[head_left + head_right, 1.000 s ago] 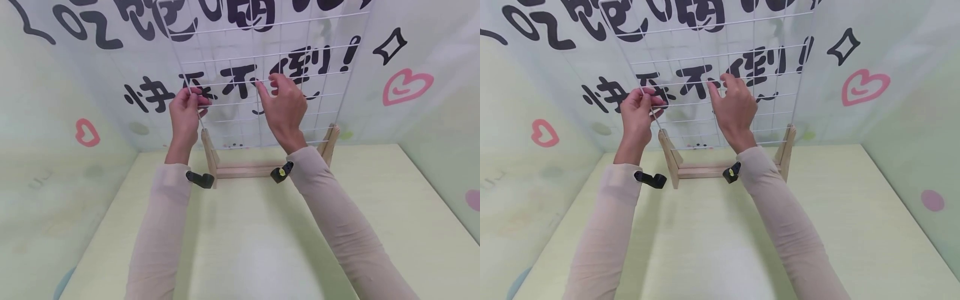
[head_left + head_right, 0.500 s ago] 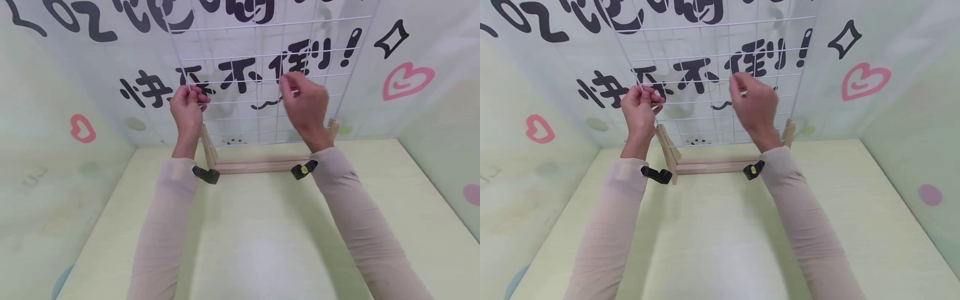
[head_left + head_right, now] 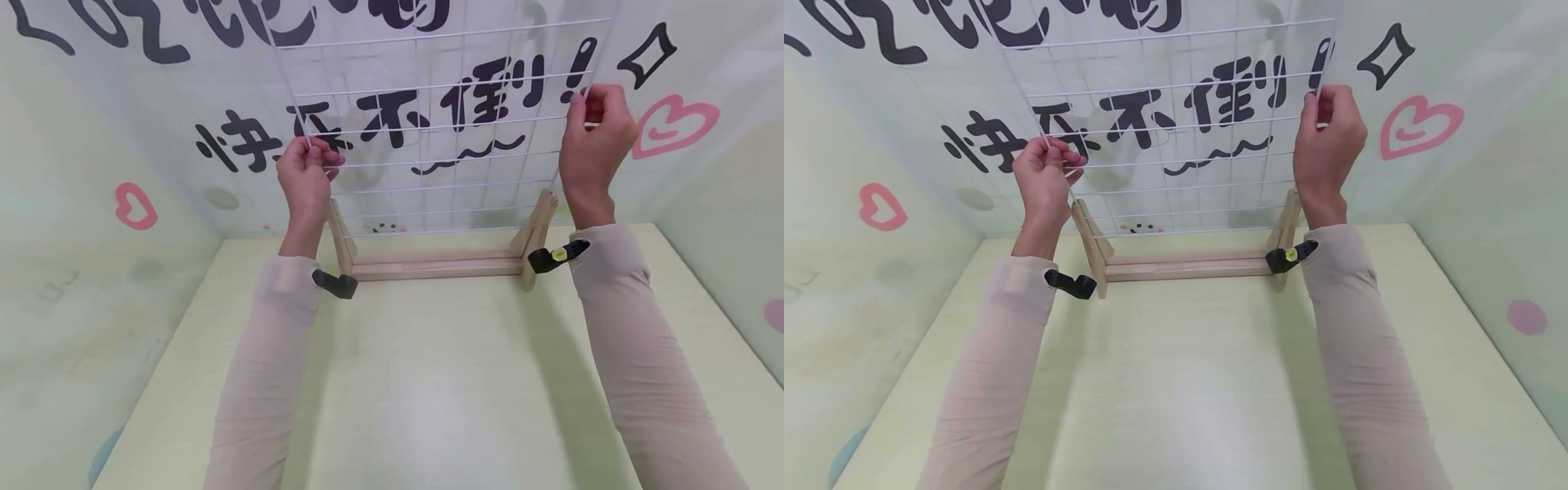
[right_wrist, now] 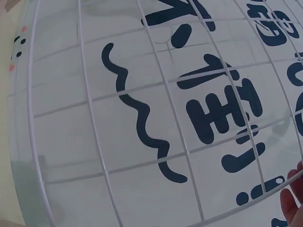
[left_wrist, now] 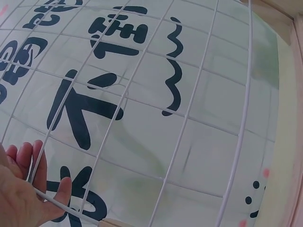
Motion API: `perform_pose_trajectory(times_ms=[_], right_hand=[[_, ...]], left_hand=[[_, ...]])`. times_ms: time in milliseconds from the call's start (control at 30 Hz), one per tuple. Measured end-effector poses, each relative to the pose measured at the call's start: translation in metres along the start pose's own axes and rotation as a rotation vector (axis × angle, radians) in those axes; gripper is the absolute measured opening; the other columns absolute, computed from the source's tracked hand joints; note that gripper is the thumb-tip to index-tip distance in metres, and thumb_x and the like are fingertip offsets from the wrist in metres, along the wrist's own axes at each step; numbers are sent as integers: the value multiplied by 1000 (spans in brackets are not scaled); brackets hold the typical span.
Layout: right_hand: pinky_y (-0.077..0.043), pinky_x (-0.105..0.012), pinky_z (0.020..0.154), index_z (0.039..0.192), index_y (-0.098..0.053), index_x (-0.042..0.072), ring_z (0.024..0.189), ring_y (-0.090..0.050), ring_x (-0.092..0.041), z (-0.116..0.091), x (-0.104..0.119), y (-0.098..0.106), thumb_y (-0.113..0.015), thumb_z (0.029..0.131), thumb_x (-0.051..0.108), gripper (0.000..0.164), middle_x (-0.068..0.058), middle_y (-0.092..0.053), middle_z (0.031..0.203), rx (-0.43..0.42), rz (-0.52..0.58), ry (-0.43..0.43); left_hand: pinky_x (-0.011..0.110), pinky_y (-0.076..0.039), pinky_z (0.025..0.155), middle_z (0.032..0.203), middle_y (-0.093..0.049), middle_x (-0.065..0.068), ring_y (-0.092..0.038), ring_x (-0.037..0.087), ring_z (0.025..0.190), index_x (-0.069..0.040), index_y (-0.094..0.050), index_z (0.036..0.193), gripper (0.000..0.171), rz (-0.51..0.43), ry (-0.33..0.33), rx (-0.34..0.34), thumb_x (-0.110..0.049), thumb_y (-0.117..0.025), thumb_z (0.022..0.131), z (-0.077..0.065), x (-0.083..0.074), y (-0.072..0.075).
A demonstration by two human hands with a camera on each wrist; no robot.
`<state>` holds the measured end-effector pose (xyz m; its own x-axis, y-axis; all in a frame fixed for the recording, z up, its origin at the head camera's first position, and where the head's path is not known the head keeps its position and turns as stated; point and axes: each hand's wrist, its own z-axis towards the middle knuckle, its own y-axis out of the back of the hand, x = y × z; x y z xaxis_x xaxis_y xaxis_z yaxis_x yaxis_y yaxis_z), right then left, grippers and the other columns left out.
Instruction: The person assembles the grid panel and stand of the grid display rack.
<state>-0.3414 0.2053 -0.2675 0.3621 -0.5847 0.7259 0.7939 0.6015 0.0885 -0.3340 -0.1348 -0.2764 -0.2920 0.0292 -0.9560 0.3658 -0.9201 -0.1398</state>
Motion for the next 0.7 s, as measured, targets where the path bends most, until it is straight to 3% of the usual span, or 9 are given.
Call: perform_pose_trajectory(times_ms=[267,533,700], right_hand=[[-47,-12,79,108,-73,7,80,-51,9,-2,-16,6,-63,97,33,30,-10,-72,101,36,-49,45],[-48,-12,83,109,-74,7,91,-65,-12,-5,-22,6,-63,97,33,31,-8,-74,104,72,-75,55],[-50,-13,85,109,-75,6,95,-68,-15,-8,-22,7,-64,96,33,32,-7,-74,106,75,-85,69]], left_hand=[[29,-57,83,79,-66,2,-71,16,81,-11,-60,88,15,47,-39,29,-12,-53,101,-1,5,-2],[27,-55,91,81,-67,4,-70,17,82,-10,-60,89,14,33,-5,47,-9,-53,101,-2,14,3],[27,-55,93,82,-65,6,-69,17,81,-7,-60,90,14,8,-5,48,-7,-52,101,-5,19,6]])
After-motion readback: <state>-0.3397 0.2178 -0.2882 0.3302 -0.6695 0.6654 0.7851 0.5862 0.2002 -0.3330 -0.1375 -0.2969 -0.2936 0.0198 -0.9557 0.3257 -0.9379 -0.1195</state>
